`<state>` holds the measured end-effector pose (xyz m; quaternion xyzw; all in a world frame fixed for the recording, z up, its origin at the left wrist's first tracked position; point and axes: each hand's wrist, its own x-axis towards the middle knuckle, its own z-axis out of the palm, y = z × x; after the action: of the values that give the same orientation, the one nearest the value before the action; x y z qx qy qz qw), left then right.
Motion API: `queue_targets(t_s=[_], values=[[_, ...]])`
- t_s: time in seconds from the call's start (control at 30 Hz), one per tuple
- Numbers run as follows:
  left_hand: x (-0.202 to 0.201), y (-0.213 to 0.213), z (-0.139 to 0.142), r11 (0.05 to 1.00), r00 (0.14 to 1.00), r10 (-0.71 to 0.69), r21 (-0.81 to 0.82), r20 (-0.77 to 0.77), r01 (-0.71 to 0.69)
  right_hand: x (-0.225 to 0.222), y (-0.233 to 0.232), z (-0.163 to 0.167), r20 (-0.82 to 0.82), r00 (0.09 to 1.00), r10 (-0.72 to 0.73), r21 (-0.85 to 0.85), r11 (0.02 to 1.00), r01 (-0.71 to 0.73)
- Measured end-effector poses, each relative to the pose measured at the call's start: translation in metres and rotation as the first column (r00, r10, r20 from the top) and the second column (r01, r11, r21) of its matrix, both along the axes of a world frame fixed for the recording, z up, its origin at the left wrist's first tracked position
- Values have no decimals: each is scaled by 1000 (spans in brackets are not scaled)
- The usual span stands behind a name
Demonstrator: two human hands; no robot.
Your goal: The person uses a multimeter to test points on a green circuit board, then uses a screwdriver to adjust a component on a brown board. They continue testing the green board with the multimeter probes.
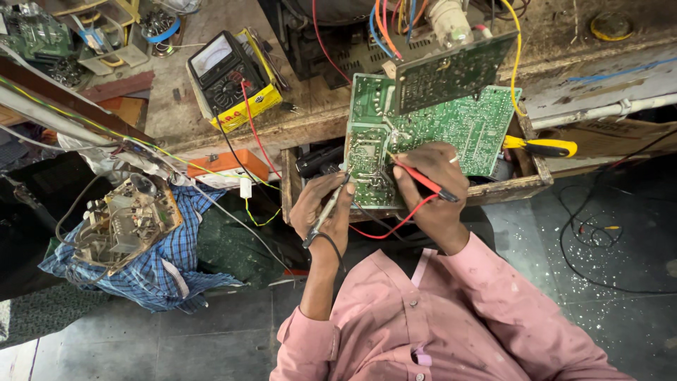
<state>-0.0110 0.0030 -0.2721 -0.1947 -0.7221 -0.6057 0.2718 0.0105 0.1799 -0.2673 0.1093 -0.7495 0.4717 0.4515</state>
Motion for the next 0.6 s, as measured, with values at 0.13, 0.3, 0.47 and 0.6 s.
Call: queue_targets(t_s=[0.13, 0.3, 0.47, 0.6], values=[[1, 2, 1, 1000, 1000, 1, 22, -2, -1, -11, 2, 9, -7, 1000, -19, 37, 999, 19], [0, 0, 2, 1000, 1000, -1, -9, 9, 1, -16, 10, 15, 19, 1000, 14, 144, 989, -17], [-2, -1, 1, 1000, 1000, -4, -21, 22, 5, -1, 23, 5, 32, 999, 7, -25, 1000, -6], [-1, 0, 2, 999, 1000, -6, -36, 10, 6, 10, 26, -9, 51, 996, -69, -32, 997, 70]])
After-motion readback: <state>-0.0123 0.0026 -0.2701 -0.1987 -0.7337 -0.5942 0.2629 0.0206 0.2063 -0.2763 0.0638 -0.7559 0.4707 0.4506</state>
